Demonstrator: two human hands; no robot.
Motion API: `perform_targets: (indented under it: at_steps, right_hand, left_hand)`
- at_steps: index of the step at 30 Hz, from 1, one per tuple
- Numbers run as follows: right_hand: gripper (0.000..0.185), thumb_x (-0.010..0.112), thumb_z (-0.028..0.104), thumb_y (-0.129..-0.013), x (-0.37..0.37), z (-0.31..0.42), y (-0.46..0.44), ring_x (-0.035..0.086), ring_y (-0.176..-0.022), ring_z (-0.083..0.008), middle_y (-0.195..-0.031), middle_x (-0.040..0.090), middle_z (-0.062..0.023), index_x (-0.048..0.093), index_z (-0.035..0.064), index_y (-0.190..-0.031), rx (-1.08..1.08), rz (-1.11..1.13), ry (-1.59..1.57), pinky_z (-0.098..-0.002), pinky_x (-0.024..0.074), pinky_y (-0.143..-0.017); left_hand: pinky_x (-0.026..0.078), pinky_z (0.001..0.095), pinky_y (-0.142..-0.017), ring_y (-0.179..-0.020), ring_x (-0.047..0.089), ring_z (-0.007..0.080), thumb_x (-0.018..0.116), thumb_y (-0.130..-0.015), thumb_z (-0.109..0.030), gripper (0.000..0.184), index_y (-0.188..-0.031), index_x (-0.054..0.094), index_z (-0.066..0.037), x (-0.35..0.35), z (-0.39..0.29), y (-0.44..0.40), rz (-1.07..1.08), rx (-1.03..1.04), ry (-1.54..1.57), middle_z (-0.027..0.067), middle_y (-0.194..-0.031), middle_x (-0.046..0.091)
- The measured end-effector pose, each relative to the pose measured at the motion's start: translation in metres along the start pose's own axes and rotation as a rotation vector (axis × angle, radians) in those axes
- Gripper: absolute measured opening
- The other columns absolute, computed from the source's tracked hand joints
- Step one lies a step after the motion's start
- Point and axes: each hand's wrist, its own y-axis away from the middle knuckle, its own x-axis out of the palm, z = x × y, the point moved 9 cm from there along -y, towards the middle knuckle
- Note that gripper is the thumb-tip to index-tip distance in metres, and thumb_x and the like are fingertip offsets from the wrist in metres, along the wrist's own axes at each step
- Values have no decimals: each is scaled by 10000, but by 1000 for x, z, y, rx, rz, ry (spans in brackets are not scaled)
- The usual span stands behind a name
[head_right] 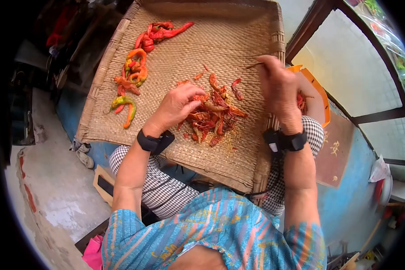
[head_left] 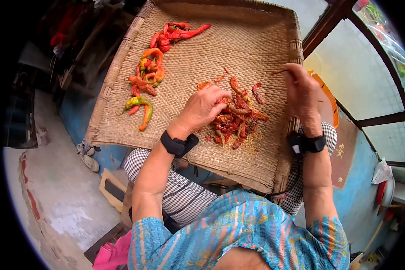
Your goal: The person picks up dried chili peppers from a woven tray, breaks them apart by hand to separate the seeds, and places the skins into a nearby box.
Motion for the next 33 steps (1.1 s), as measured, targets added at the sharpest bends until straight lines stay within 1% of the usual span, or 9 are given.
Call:
perform_targets:
  at_steps: [2, 7, 10, 14, 18, 25, 29, 31, 33]
  right_hand:
    - [116, 619, 87, -853, -29, -23, -2, 657, -719, -282, -825, 658, -147, 625, 68, -967, 57, -101, 78, -378, 521, -651]
    - [142, 584, 154, -876, -45, -50, 4, 597, -886, -316, -953, 633, -124, 646, 82, -982, 201, 94, 651, -404, 490, -775]
    - [167, 632, 108, -829, -25, -9, -4, 574, -932, -306, -965, 605, -122, 640, 65, -990, -12, 38, 259, -403, 483, -793]
    - [289, 679, 234, -814, 65, 56, 29, 612, -931, -262, -981, 602, -89, 634, 103, -1068, -123, 669, -36, -362, 528, -776]
    - [271, 692, 171, -785, 89, 71, 40, 613, -798, -265, -943, 588, -86, 611, 75, -1026, -282, 578, 119, -362, 515, -655]
    - [104, 632, 178, -857, 61, 46, 20, 633, -721, -256, -798, 583, -67, 599, 79, -847, -109, 441, 124, -371, 518, -588]
    - [45, 617, 52, -845, -30, 3, -10, 633, -673, -272, -784, 637, -141, 616, 28, -883, 32, -9, 124, -333, 495, -623]
    - [90, 601, 115, -867, -54, -40, -8, 644, -698, -271, -780, 651, -116, 638, 47, -913, 107, -15, 360, -342, 499, -632]
    - [146, 607, 175, -864, -60, -64, 0, 640, -734, -318, -816, 657, -115, 652, 75, -960, 248, 80, 619, -381, 501, -639]
  left_hand:
    - [506, 357, -780, -923, 582, 281, 690, -752, -41, 267, -1010, 620, -49, 12, -12, 5, 17, 181, -181, 105, -967, 598]
    - [501, 363, -773, -927, 563, 287, 674, -770, -47, 220, -983, 619, -47, 26, -18, 2, 79, 181, -270, 84, -984, 608]
    - [497, 368, -763, -886, 576, 293, 671, -778, -51, 215, -987, 621, -42, 12, -18, -1, -50, 167, -222, 105, -940, 635]
    - [497, 368, -748, -880, 580, 283, 672, -774, -30, 213, -982, 629, -32, 3, -22, -4, -73, 143, -170, 109, -902, 643]
    - [499, 365, -744, -849, 587, 285, 669, -785, -43, 202, -983, 631, -28, 4, -19, -6, -62, 164, -135, 115, -891, 640]
    - [516, 286, -695, -805, 630, 169, 638, -855, -118, 223, -1056, 624, -22, -22, -4, -6, -119, -46, 169, 91, -925, 654]
    - [520, 340, -766, -851, 617, 234, 673, -815, -146, 309, -1094, 599, -36, -9, 21, 6, 94, -113, 47, 103, -965, 626]
    - [510, 357, -813, -927, 594, 266, 659, -813, -121, 337, -1130, 578, -41, 5, 11, 13, 87, 109, -184, 114, -1006, 599]
    - [486, 377, -850, -965, 575, 308, 661, -779, -76, 361, -1126, 578, -23, 12, 13, 13, 100, 62, -221, 134, -1036, 591]
